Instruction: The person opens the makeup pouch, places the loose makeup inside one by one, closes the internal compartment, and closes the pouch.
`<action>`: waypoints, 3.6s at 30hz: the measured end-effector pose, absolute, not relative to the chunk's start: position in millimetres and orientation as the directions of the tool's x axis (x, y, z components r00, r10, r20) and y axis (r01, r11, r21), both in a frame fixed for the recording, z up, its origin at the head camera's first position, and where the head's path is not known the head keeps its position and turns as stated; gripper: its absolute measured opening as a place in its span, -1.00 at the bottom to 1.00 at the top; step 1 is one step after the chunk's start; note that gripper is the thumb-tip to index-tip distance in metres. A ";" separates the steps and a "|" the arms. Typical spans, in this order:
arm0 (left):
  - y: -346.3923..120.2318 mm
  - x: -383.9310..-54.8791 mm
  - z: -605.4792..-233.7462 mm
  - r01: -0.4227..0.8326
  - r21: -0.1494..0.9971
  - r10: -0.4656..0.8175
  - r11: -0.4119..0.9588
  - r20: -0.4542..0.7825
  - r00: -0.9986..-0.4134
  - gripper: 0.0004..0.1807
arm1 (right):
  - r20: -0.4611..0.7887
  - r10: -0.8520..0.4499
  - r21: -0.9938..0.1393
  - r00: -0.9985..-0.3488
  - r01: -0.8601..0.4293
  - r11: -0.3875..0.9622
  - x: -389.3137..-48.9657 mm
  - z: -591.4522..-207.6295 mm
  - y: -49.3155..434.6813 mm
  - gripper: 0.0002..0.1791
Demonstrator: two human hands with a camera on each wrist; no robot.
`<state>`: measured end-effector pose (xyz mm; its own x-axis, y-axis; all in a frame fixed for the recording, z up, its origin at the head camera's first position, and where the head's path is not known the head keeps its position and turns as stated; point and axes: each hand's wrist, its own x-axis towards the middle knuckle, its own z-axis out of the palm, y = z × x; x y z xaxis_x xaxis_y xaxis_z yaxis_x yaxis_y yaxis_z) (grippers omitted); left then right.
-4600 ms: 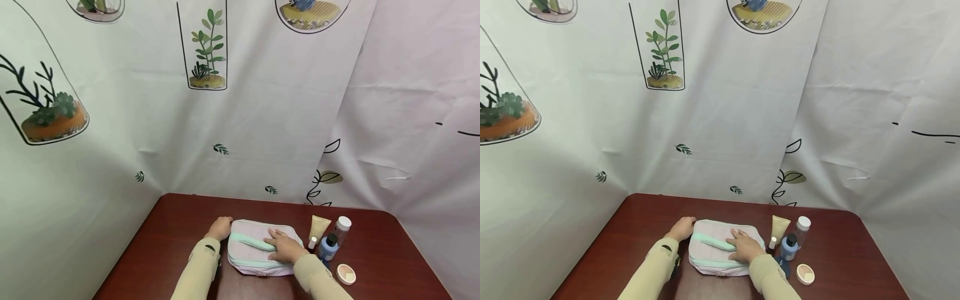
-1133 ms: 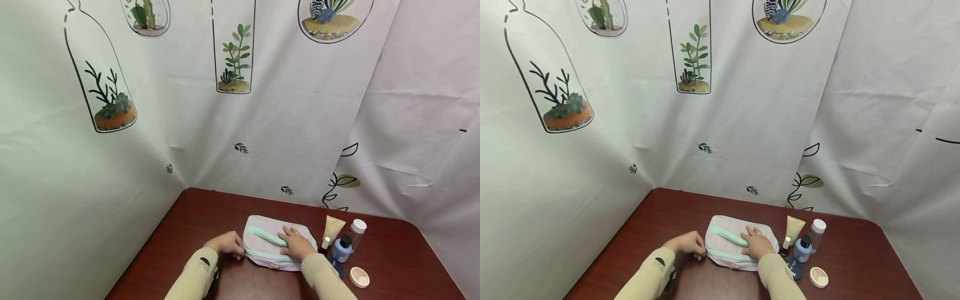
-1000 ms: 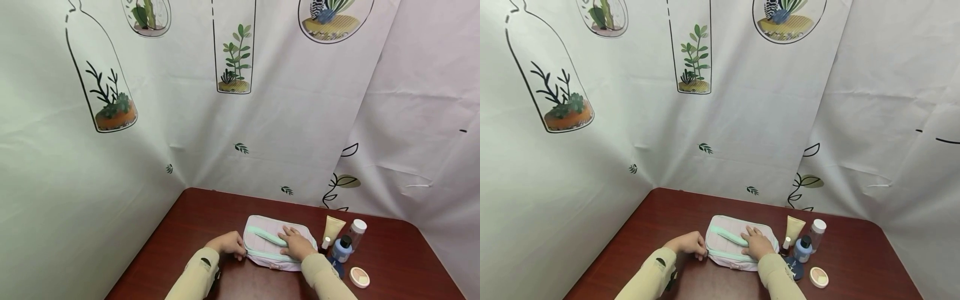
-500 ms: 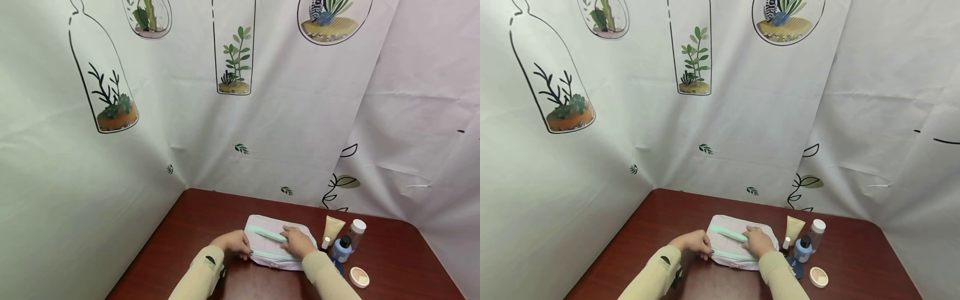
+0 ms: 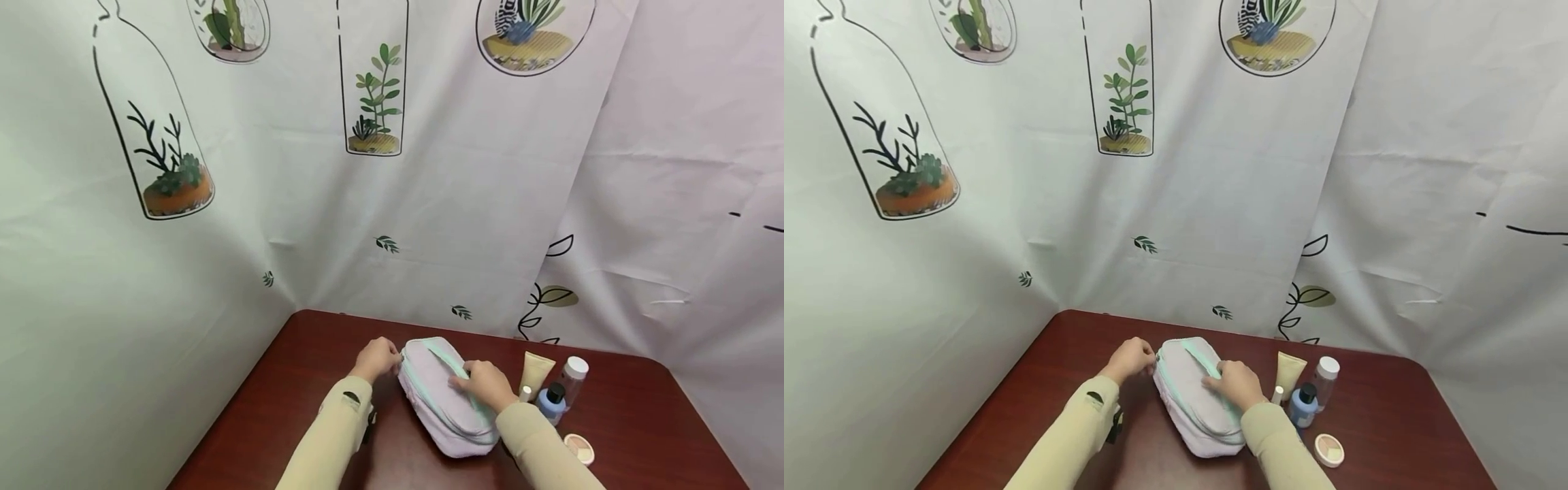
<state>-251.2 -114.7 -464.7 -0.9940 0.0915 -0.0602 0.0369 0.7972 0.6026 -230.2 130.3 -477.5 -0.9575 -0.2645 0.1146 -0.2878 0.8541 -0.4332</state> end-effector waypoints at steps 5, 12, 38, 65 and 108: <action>-90.1 -254.3 -474.5 -0.063 0.652 -0.038 0.756 -0.053 -0.998 -0.74 | 0.071 -0.200 -0.534 -0.977 -0.206 0.820 -218.7 -486.3 119.5 -0.58; -66.6 -254.2 -494.4 -0.079 0.691 -0.100 0.718 -0.010 -0.995 -0.74 | -0.005 -0.288 -0.722 -0.958 -0.196 0.664 -208.0 -498.4 116.4 -0.54; -68.5 -252.5 -504.6 0.065 0.574 0.064 0.816 0.022 -0.998 -0.74 | -0.179 -0.464 -0.335 -0.868 -0.389 0.858 -207.3 -503.7 132.0 0.03; -81.5 -237.6 -509.3 0.132 0.556 0.180 0.821 -0.032 -0.983 -0.62 | -0.168 -0.430 -0.258 -0.887 -0.382 0.888 -218.5 -508.0 127.9 0.01; -93.2 -216.6 -510.2 0.212 0.665 0.408 0.716 -0.152 -0.900 -0.86 | 0.046 -0.430 -0.307 -0.902 -0.422 0.853 -218.1 -506.0 125.3 -0.27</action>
